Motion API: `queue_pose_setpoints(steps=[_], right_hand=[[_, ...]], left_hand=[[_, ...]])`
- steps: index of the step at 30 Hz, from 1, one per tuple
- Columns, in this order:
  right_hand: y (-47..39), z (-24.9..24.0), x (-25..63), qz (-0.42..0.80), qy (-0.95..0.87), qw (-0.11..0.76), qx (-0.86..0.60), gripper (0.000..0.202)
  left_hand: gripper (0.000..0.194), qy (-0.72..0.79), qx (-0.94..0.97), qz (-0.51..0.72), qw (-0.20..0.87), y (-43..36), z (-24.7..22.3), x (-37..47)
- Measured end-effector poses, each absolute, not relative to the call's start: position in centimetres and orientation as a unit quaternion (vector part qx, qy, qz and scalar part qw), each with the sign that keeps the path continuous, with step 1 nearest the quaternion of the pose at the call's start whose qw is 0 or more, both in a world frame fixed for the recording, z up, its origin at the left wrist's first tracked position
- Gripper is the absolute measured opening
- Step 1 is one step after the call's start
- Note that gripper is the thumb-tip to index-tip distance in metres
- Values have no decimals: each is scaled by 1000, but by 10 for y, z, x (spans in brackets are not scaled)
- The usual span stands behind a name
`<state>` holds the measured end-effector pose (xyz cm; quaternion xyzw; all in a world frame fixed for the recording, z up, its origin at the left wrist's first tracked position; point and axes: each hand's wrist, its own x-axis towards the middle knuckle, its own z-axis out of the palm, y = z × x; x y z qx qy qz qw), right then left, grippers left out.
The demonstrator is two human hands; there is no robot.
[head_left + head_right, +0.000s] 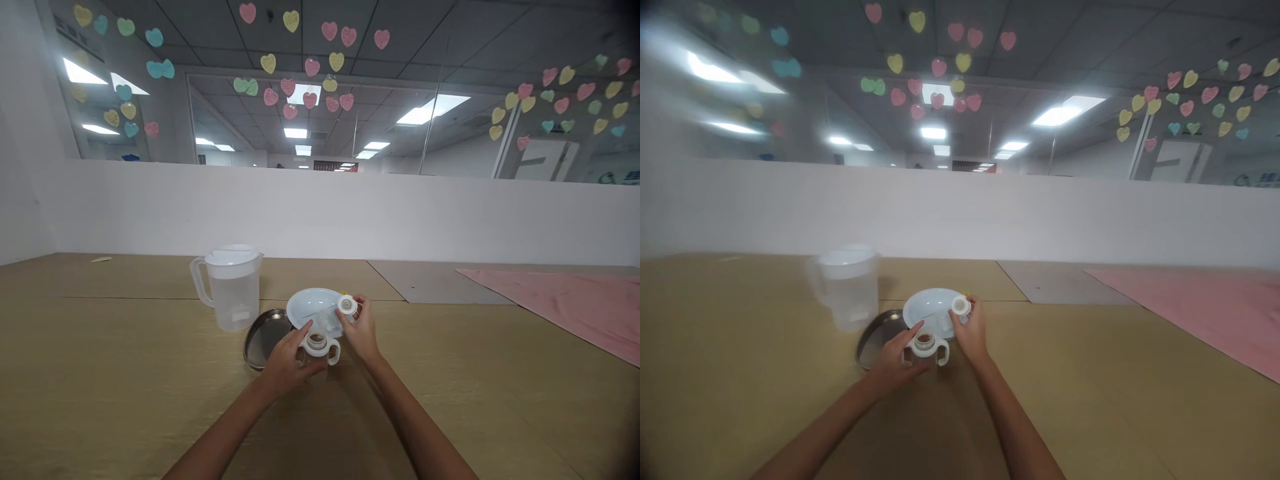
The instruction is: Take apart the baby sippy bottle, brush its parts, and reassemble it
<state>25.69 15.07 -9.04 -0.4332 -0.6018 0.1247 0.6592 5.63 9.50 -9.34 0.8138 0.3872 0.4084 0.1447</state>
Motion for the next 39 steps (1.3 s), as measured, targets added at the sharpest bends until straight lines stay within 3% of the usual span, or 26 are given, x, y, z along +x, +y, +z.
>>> queue_pose_setpoints(steps=[6, 15, 23, 39], right_hand=[[139, -88, 256, 46, -727, 467, -501, 31], [139, -88, 252, 138, -727, 488, -464, 32], [132, -86, 250, -13, -671, 558, -489, 38], [147, -95, 263, -98, -753, 364, -539, 33]], left_hand=[[75, 386, 816, 407, 140, 97, -96, 57], [74, 380, 821, 402, 144, 97, -96, 56], [74, 380, 822, 400, 143, 96, -94, 56], [73, 387, 822, 393, 141, 94, -91, 56]])
